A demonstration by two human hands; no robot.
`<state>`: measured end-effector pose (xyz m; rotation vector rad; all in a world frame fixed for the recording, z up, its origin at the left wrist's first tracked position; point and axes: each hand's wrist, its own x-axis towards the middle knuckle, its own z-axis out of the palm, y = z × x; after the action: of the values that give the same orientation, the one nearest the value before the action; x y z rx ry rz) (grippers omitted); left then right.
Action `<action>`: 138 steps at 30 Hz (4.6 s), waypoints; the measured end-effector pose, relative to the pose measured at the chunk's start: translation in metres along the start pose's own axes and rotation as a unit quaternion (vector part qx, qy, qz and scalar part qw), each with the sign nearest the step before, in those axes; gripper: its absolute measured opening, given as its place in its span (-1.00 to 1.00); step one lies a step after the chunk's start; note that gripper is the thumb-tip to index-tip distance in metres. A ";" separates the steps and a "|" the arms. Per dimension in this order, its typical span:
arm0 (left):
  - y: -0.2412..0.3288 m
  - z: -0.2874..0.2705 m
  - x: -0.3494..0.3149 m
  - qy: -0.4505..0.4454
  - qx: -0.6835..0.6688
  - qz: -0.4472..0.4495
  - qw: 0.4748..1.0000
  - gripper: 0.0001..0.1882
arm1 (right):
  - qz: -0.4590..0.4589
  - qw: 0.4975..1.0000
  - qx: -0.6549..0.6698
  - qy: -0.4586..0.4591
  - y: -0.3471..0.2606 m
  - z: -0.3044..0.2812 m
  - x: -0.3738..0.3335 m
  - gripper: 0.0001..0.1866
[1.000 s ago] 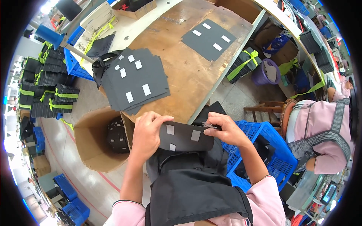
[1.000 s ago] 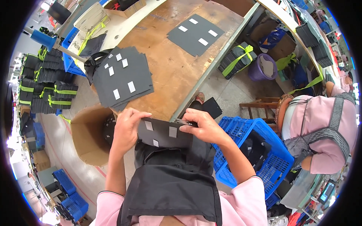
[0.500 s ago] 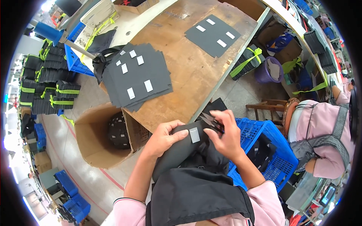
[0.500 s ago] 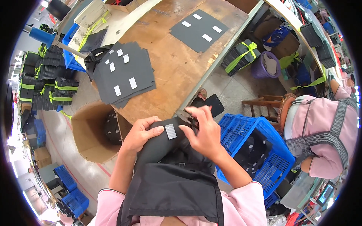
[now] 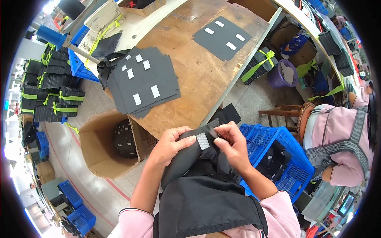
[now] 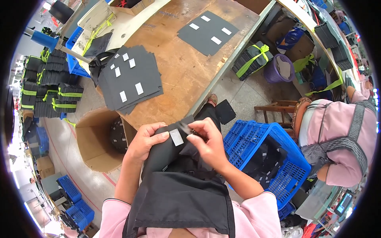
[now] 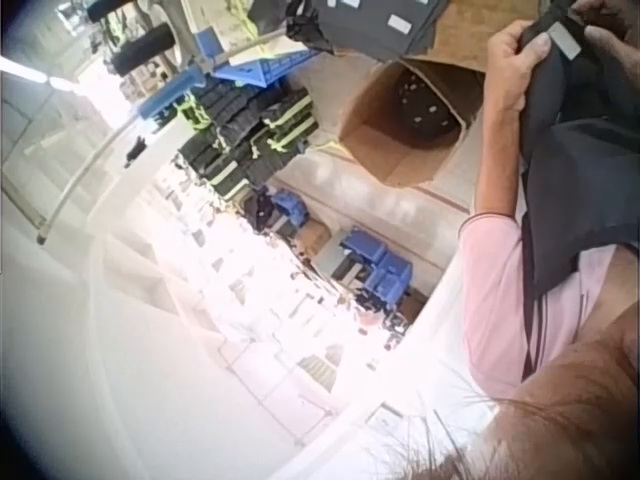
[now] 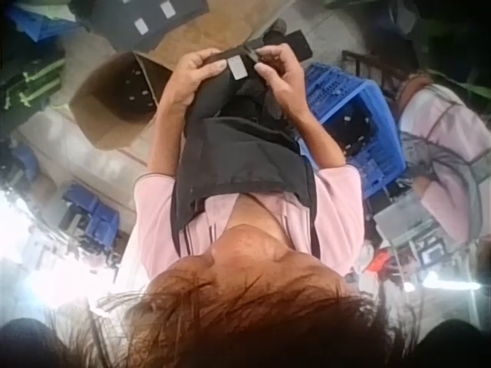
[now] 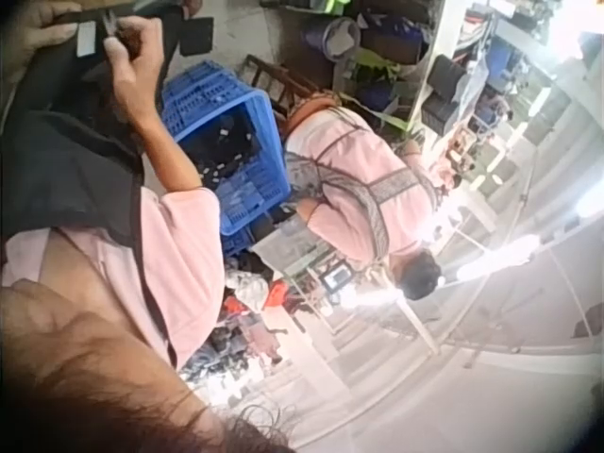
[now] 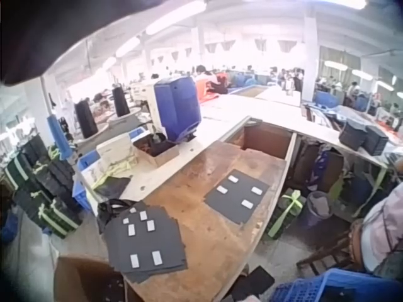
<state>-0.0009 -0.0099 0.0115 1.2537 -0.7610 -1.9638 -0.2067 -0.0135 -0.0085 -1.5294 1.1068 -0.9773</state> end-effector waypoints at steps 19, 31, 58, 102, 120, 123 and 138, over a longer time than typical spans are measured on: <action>0.009 0.002 -0.002 0.018 0.044 -0.007 0.999 -0.80 | -0.224 0.959 -0.172 0.025 -0.007 -0.009 0.012 -0.73; 0.012 -0.026 -0.015 0.145 -0.186 0.296 0.926 -0.79 | 0.332 0.851 0.399 -0.086 0.035 0.019 0.015 -0.44; -0.002 -0.006 -0.019 0.195 0.024 0.128 0.972 -0.81 | -0.098 0.977 -0.173 0.072 -0.026 0.022 0.026 -0.67; -0.017 -0.005 -0.002 0.092 -0.009 0.132 0.987 -0.66 | 0.127 0.950 0.061 -0.280 0.009 -0.007 0.069 -0.75; -0.010 -0.007 0.001 0.123 -0.098 0.016 0.988 -0.74 | -0.165 0.969 -0.182 0.033 0.002 0.013 0.029 -0.68; -0.001 -0.020 0.009 0.170 -0.112 0.063 0.977 -0.67 | -0.127 0.977 -0.142 0.094 0.014 0.003 0.042 -0.68; 0.012 -0.110 0.065 0.389 0.724 0.160 0.547 -0.23 | -0.070 0.834 -0.548 -0.007 0.100 -0.043 0.228 -0.78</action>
<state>0.0837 -0.0815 -0.0537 2.2685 -1.9581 0.1230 -0.2053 -0.2550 -0.0832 -2.5336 1.6960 -0.3537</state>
